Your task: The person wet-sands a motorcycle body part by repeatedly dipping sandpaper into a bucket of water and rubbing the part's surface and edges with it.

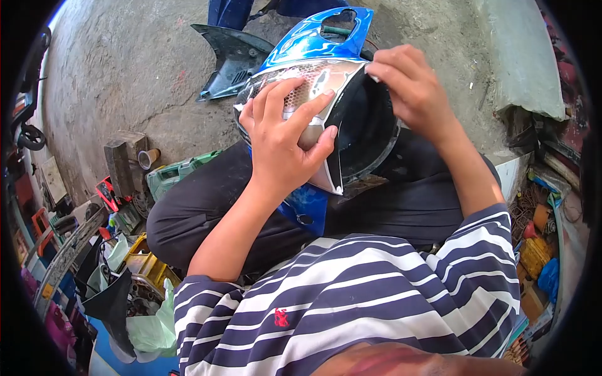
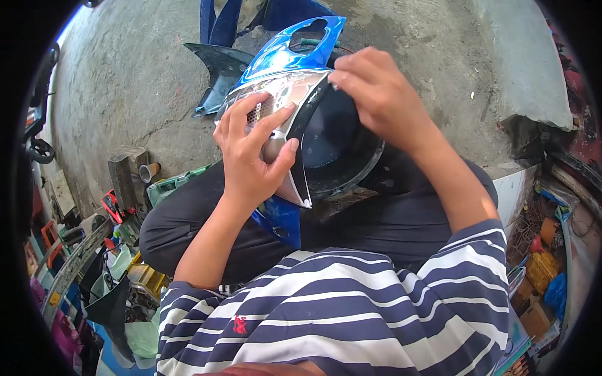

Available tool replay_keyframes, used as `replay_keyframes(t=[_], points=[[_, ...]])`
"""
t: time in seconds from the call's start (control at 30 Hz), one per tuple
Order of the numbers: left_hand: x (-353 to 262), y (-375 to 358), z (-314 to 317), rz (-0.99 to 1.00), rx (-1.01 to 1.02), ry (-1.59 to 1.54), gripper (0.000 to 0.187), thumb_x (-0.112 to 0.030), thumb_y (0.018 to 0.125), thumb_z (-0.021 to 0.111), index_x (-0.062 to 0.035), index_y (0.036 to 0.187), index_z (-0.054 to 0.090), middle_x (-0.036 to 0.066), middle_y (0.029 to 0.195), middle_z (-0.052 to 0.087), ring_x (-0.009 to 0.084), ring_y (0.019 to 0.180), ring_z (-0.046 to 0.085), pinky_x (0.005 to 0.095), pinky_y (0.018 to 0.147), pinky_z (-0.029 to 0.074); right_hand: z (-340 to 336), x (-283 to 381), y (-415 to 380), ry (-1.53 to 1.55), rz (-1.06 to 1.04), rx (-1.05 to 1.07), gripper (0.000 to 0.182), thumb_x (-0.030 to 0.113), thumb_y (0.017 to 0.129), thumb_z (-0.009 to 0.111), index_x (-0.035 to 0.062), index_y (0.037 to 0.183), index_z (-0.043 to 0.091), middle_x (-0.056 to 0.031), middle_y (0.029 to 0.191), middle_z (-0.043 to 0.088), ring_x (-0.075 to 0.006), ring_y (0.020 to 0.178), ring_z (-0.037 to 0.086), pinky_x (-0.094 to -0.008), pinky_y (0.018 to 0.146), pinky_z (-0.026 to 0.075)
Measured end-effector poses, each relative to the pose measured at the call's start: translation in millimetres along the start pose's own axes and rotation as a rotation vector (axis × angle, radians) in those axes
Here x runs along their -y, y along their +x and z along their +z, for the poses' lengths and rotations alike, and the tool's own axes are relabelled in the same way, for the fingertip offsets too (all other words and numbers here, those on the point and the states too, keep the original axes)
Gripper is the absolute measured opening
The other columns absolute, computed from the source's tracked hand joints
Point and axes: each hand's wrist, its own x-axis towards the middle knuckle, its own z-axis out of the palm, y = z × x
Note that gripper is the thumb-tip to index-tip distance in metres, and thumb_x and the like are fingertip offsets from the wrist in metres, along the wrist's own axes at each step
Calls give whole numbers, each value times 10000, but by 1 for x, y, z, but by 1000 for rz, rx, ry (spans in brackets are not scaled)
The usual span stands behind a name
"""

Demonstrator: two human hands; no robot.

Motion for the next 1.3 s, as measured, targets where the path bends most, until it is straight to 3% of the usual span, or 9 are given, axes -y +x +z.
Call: replay_keyframes(t=[0.07,0.2,0.37,0.5,0.63,0.77,0.87,1.0,1.3], points=[[-1,0,0,4,-3,10,503,-338,814,864,-289,1313,830,100,1470,627,341,1420,541,557,1194,301,3,12,0,-6,-56,1,298,-21,851,740,16,1146,756,-133,1210,738,-366,1148,680,-468,1018,541],[2,-1,1,8,-1,23,505,-342,813,863,-291,1314,830,98,1476,623,338,1419,541,565,1192,300,-1,-4,-1,-10,26,-8,284,-31,854,715,8,1134,748,-132,1221,734,-369,1151,677,-474,1029,539],[1,0,1,7,2,18,507,-340,810,862,-292,1314,828,96,1473,625,340,1418,543,563,1189,303,-2,2,-3,-23,19,15,377,-60,815,694,7,1182,745,-157,1231,726,-381,1194,669,-494,1065,526],[1,0,1,3,0,17,503,-337,806,862,-289,1306,830,94,1466,629,341,1412,549,552,1190,305,13,21,-7,-58,-69,-1,372,-39,821,700,3,1188,740,-158,1231,722,-379,1188,672,-484,1071,530],[2,2,1,6,-1,26,500,-337,803,862,-285,1299,833,92,1461,632,337,1408,553,546,1189,307,6,4,-8,-98,38,-21,332,9,873,678,-5,1200,735,-150,1225,721,-370,1184,672,-482,1058,528],[0,1,2,3,-11,23,498,-340,803,863,-284,1297,834,88,1457,633,334,1409,552,544,1186,308,12,22,-7,-81,-20,-48,326,-19,865,680,5,1186,733,-142,1204,717,-377,1152,669,-480,1030,529],[1,0,1,5,-6,22,496,-342,805,862,-284,1296,834,83,1453,634,333,1409,550,542,1184,307,8,-1,-8,-119,62,-86,327,-17,863,684,6,1185,736,-140,1201,715,-369,1155,670,-475,1035,530],[1,1,2,5,-15,19,490,-341,806,861,-282,1292,835,76,1449,633,329,1411,546,541,1183,306,14,20,-6,-88,-35,-39,347,-38,846,684,14,1183,748,-155,1224,704,-383,1191,653,-483,1062,514],[1,2,2,-1,-2,20,494,-353,813,860,-288,1303,834,80,1448,631,324,1417,541,547,1185,301,9,13,-7,-59,12,-8,356,-33,843,685,3,1193,742,-150,1227,708,-396,1214,654,-493,1091,510]])
